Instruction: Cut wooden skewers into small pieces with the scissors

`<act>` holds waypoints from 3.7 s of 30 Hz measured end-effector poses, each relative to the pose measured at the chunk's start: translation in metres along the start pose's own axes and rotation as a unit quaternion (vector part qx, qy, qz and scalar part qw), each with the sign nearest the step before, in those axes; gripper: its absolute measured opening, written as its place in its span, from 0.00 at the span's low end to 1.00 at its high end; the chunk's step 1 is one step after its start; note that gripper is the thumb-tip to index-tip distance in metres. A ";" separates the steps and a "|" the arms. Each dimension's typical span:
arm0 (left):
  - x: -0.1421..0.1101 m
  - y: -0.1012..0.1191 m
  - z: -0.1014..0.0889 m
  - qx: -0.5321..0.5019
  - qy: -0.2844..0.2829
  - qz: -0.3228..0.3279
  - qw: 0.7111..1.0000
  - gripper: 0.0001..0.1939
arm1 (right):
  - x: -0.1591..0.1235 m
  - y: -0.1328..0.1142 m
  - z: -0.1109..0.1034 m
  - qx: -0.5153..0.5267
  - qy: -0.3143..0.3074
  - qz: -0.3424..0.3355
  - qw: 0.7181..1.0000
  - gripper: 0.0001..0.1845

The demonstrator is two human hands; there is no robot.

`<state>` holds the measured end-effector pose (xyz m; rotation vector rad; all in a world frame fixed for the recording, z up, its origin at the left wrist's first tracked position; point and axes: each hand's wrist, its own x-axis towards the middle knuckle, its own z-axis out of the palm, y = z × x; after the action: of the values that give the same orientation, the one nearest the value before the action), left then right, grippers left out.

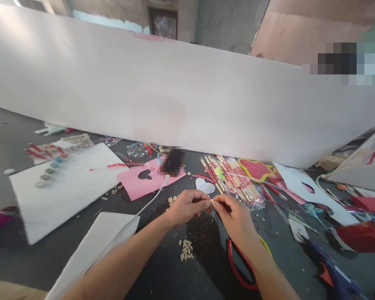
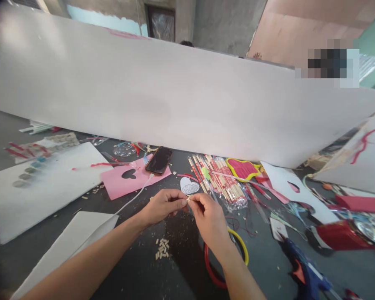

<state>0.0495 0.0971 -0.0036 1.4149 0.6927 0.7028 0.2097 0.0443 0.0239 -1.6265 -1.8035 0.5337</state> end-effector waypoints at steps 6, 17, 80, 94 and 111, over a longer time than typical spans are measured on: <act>0.000 0.001 0.000 0.049 0.006 0.010 0.999 0.13 | 0.000 0.001 -0.001 0.009 -0.009 0.016 1.000 0.10; -0.003 0.002 0.001 0.125 0.000 0.028 0.992 0.11 | 0.001 -0.003 -0.007 0.070 -0.059 0.052 0.994 0.13; 0.000 -0.003 0.009 0.020 0.044 -0.004 0.999 0.10 | 0.000 0.000 0.001 0.141 -0.017 0.081 0.986 0.13; 0.001 0.002 0.001 0.028 0.044 0.029 0.998 0.11 | 0.004 -0.004 -0.007 0.104 -0.043 0.068 0.991 0.16; 0.003 -0.007 -0.004 -0.040 0.040 0.046 0.997 0.13 | -0.065 -0.008 0.015 -0.173 -0.166 -0.017 0.971 0.11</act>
<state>0.0479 0.1016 -0.0107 1.3574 0.6576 0.8536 0.1950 -0.0191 0.0065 -1.8141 -2.2708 0.5227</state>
